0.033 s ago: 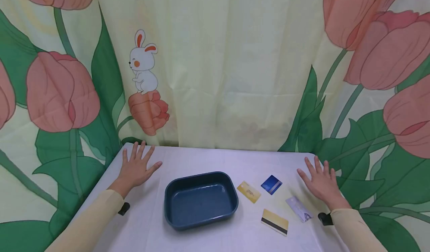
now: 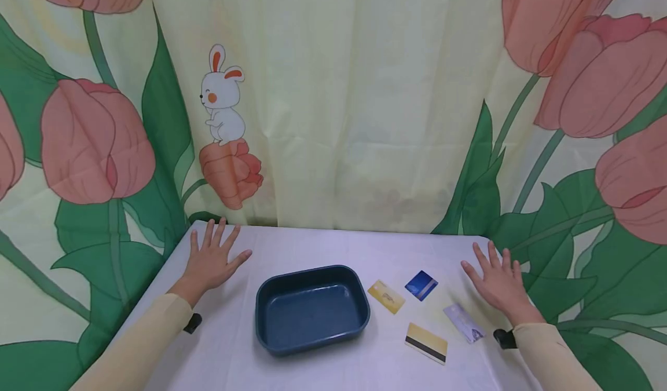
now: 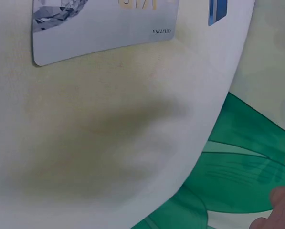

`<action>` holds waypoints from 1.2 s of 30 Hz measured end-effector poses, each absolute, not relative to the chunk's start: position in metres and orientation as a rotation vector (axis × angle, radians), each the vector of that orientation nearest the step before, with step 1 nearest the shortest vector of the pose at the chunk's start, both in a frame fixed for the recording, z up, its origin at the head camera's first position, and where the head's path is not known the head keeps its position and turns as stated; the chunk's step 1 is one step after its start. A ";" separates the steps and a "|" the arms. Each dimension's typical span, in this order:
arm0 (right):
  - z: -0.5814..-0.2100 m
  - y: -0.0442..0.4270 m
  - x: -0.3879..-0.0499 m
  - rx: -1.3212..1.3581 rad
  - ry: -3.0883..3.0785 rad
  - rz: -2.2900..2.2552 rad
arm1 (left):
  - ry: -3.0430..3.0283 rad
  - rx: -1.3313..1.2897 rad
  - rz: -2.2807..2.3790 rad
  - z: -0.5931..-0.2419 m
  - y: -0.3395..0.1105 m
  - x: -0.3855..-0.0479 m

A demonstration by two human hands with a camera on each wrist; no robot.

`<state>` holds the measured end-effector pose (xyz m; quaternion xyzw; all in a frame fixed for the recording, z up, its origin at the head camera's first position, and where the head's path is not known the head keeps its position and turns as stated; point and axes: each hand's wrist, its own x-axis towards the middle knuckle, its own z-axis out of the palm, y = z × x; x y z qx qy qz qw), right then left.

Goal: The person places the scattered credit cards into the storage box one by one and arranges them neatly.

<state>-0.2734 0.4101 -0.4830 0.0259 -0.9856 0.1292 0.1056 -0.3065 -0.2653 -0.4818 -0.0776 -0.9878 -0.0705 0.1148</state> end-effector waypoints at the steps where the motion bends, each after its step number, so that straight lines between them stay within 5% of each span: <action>1: -0.483 0.410 -0.273 0.076 -2.906 0.380 | -2.899 -0.229 -0.208 -0.482 -0.265 -0.306; 36: -0.487 0.356 -0.262 0.167 -3.155 0.256 | -3.052 -0.156 -0.409 -0.502 -0.254 -0.276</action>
